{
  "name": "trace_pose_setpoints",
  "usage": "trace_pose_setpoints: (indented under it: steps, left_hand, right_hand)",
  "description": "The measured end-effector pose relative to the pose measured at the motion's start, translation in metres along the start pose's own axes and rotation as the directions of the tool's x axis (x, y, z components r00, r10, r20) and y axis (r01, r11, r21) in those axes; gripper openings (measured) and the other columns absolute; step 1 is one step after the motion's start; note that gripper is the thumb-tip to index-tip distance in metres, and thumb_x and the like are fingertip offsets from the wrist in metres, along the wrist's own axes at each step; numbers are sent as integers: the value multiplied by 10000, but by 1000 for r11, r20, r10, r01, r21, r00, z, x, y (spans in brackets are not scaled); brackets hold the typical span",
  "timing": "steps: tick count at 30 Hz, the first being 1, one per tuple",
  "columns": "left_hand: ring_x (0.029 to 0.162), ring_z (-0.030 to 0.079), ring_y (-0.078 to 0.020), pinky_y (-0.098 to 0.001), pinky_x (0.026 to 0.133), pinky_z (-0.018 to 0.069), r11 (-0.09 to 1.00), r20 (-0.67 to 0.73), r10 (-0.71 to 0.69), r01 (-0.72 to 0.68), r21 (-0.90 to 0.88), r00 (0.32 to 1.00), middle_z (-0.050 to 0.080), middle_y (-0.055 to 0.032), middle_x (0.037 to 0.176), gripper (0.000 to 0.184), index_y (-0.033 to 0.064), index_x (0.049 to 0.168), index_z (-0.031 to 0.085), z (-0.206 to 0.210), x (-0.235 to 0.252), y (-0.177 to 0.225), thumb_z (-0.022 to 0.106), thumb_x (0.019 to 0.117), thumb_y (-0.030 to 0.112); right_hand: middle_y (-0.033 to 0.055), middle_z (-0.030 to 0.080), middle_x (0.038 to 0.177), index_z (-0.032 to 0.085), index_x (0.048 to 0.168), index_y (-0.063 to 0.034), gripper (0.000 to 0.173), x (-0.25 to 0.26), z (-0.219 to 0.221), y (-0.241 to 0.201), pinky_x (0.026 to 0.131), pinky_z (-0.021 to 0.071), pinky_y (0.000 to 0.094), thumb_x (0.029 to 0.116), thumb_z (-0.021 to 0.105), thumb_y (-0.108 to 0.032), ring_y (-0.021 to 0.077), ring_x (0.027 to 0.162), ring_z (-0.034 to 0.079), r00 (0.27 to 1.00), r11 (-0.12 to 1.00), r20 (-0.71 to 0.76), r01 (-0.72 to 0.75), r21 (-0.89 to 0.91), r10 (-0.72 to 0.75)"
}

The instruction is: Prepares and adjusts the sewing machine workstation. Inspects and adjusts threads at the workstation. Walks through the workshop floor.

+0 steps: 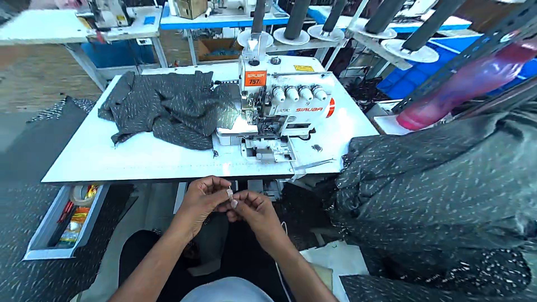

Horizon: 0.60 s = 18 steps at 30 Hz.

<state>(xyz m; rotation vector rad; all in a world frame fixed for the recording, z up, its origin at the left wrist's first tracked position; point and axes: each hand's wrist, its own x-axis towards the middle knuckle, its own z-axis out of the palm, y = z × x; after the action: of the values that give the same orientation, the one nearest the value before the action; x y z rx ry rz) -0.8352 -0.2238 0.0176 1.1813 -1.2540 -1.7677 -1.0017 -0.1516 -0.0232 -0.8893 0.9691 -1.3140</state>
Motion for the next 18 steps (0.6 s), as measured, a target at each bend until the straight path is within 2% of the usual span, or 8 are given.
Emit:
trace_pose_setpoints:
  steps: [2, 4, 7, 10, 12, 13, 15, 18]
  left_hand:
    - [707, 677, -213, -300, 609, 588, 999, -1, 6, -6, 37, 1000, 708, -162, 878, 148, -5, 1010, 732, -1, 0, 4, 777, 870, 2]
    - [622, 598, -153, -238, 528, 496, 997, 1, 25, -25, 70, 1000, 691, -128, 834, 138, 19, 989, 746, -1, 2, 6, 787, 859, -1]
    - [529, 499, -92, -194, 446, 371, 995, 33, 53, -56, 86, 998, 679, -97, 796, 139, 36, 990, 733, 0, 4, 11, 778, 865, -3]
    - [539, 483, -52, -185, 452, 353, 975, 33, 134, -138, 173, 990, 675, -25, 817, 208, 74, 1115, 658, 0, 13, 35, 722, 922, 31]
    - [562, 516, -39, -193, 481, 407, 939, -17, 270, -260, 223, 963, 683, 3, 838, 225, 79, 1130, 603, -4, 36, 57, 708, 935, 42]
    - [570, 534, -44, -206, 492, 437, 907, -38, 362, -342, 246, 931, 678, 3, 838, 241, 69, 1124, 584, -7, 52, 68, 716, 923, 49]
    - [570, 545, -38, -207, 494, 444, 836, -49, 505, -474, 278, 862, 681, 7, 857, 284, 71, 1127, 531, -11, 87, 88, 726, 921, 79]
    - [619, 587, -50, -203, 508, 430, 772, -9, 581, -548, 322, 814, 712, -24, 922, 336, 67, 1153, 494, -7, 135, 110, 737, 924, 99]
  right_hand:
    - [150, 740, 919, 693, 1056, 64, 152, 1, 1, -2, 761, 639, 368, 994, 648, -67, 212, 790, 733, 1000, 1000, -13, -11, 5, 11]
    - [147, 739, 919, 701, 1046, 56, 136, 1, 1, -4, 775, 643, 369, 993, 646, -56, 214, 797, 736, 1000, 1000, -21, -17, -6, 17]
    - [152, 743, 916, 703, 1040, 51, 124, 3, 1, -10, 779, 641, 360, 995, 640, -45, 210, 790, 737, 1000, 1000, -28, 1, -30, -2]
    - [145, 745, 928, 703, 1091, 25, 136, 9, 0, -19, 770, 642, 358, 1003, 635, -52, 210, 788, 738, 997, 993, -37, 64, -96, -68]
    - [104, 747, 915, 701, 1118, -17, 146, 17, -5, -20, 716, 647, 345, 1016, 630, -94, 189, 753, 734, 981, 951, -43, 173, -257, -190]
    - [68, 746, 886, 710, 1098, -39, 135, 23, -10, -16, 654, 643, 320, 1016, 636, -116, 159, 704, 720, 957, 892, -40, 251, -377, -287]
    - [-3, 714, 782, 731, 1021, -72, 111, 40, -22, -3, 512, 561, 249, 996, 651, -145, 75, 575, 632, 875, 703, -3, 388, -596, -485]
    - [-27, 674, 720, 754, 981, -93, 124, 60, -37, 12, 497, 517, 259, 983, 667, -180, 54, 548, 576, 768, 440, 86, 451, -776, -635]
